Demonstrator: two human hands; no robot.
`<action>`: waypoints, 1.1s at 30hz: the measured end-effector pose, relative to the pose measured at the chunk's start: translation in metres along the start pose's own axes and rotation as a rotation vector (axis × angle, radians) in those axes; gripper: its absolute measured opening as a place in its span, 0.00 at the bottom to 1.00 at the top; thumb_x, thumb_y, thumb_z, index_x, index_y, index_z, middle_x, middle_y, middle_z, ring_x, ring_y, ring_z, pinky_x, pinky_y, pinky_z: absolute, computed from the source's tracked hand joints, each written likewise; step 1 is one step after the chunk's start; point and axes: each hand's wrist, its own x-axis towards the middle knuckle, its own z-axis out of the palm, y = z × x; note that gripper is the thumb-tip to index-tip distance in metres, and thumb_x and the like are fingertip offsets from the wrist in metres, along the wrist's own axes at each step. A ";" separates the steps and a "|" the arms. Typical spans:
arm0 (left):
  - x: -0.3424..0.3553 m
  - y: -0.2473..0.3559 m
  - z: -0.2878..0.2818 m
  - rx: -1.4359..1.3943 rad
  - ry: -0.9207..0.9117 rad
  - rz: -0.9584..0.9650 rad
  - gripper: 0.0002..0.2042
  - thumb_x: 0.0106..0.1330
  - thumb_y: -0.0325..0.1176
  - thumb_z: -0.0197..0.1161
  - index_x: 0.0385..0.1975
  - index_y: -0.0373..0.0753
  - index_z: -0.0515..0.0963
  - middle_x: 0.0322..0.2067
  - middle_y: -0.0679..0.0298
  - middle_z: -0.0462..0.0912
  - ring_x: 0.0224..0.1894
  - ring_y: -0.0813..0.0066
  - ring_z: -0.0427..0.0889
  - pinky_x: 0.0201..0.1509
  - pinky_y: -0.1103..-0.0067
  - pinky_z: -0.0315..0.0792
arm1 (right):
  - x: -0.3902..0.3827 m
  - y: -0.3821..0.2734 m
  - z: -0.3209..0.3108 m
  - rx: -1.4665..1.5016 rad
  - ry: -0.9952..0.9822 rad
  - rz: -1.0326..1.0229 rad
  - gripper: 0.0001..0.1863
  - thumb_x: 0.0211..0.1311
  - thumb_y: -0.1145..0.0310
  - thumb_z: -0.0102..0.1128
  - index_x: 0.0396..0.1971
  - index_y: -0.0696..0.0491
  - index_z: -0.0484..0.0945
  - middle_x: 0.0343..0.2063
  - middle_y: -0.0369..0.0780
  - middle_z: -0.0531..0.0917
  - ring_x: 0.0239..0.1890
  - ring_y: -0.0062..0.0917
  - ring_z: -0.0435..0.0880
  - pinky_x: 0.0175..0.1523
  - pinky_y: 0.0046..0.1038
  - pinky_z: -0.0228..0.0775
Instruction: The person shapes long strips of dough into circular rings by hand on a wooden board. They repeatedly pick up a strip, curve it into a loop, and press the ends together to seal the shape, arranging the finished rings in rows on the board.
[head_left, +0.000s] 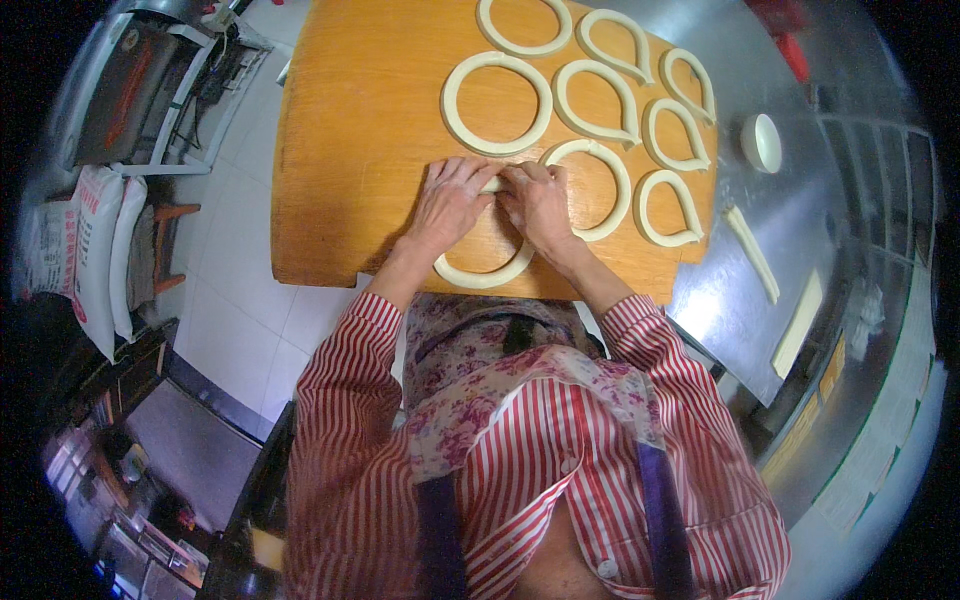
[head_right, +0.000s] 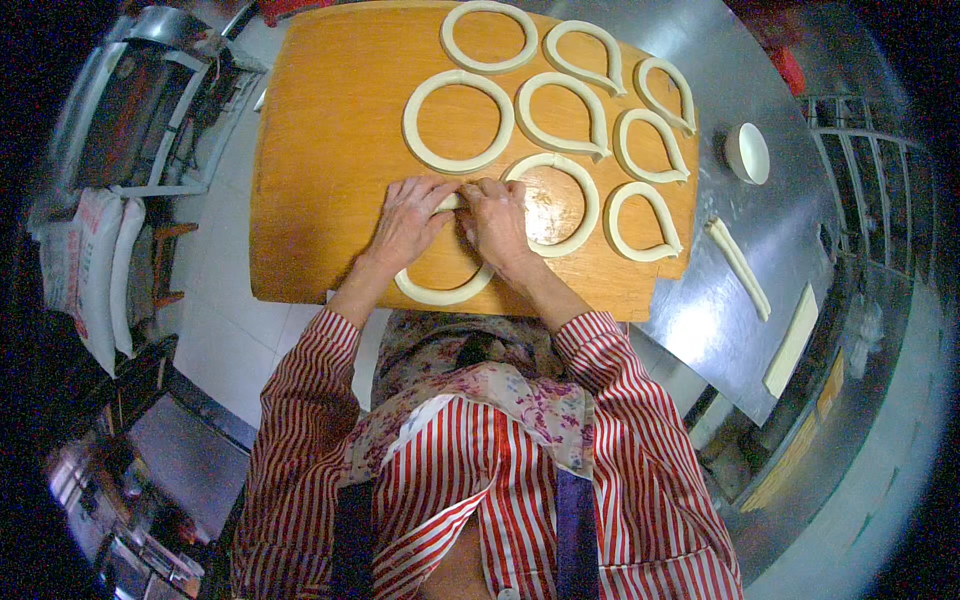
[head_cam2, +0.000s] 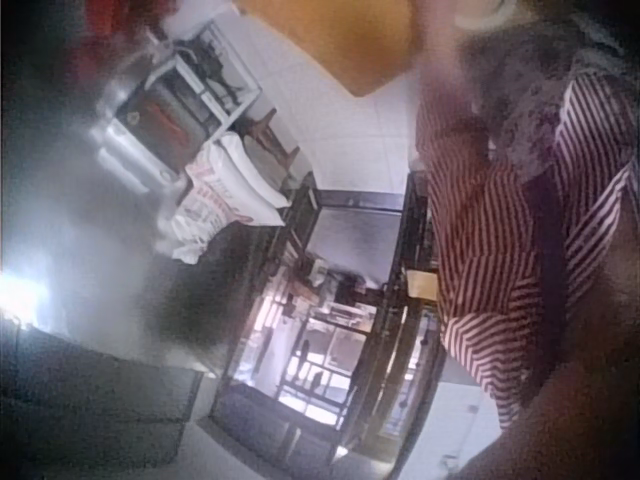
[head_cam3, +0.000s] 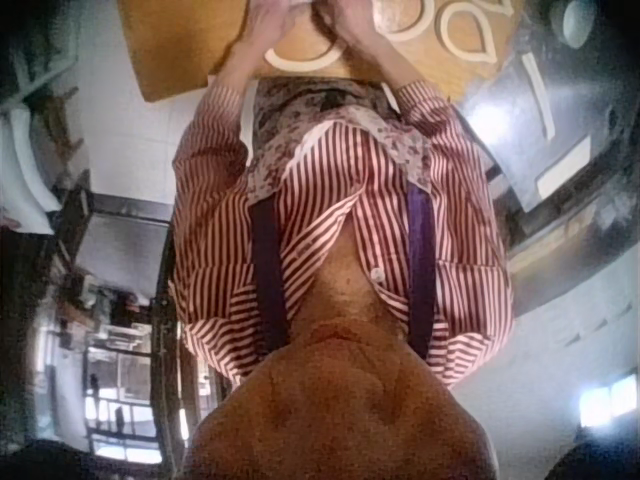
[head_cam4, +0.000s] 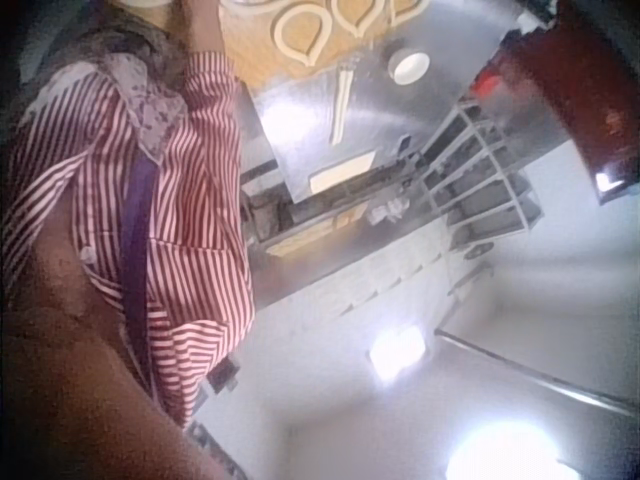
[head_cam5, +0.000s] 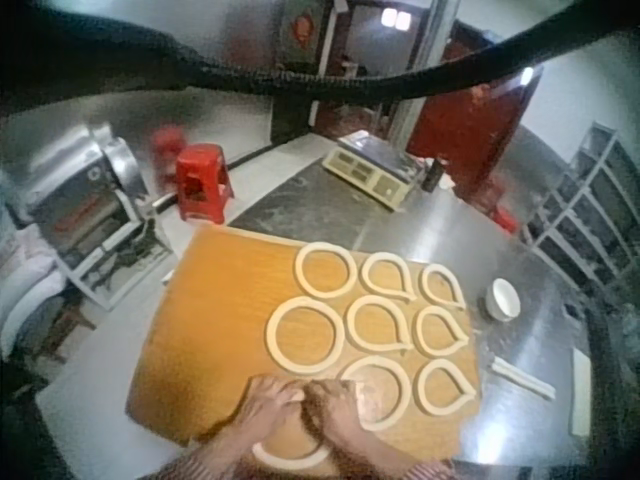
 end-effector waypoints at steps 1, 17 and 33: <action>0.001 -0.004 0.003 -0.001 -0.018 0.026 0.18 0.59 0.30 0.68 0.51 0.39 0.80 0.47 0.59 0.79 0.53 0.59 0.75 0.59 0.65 0.66 | 0.000 -0.001 -0.003 -0.004 -0.020 0.008 0.14 0.51 0.74 0.64 0.41 0.52 0.81 0.37 0.42 0.82 0.44 0.37 0.79 0.54 0.41 0.61; 0.002 -0.005 0.000 -0.069 -0.013 -0.056 0.23 0.58 0.32 0.69 0.56 0.42 0.77 0.50 0.58 0.77 0.55 0.57 0.73 0.59 0.62 0.64 | -0.012 -0.019 -0.025 -0.175 -0.024 0.061 0.21 0.50 0.71 0.66 0.47 0.51 0.78 0.37 0.42 0.79 0.43 0.36 0.79 0.51 0.39 0.60; -0.054 0.001 -0.018 0.000 0.254 -0.306 0.21 0.56 0.27 0.70 0.52 0.38 0.78 0.43 0.57 0.79 0.49 0.56 0.76 0.57 0.63 0.65 | 0.034 -0.035 -0.013 0.136 -0.212 -0.178 0.18 0.53 0.74 0.67 0.46 0.54 0.82 0.45 0.44 0.83 0.50 0.43 0.80 0.56 0.40 0.74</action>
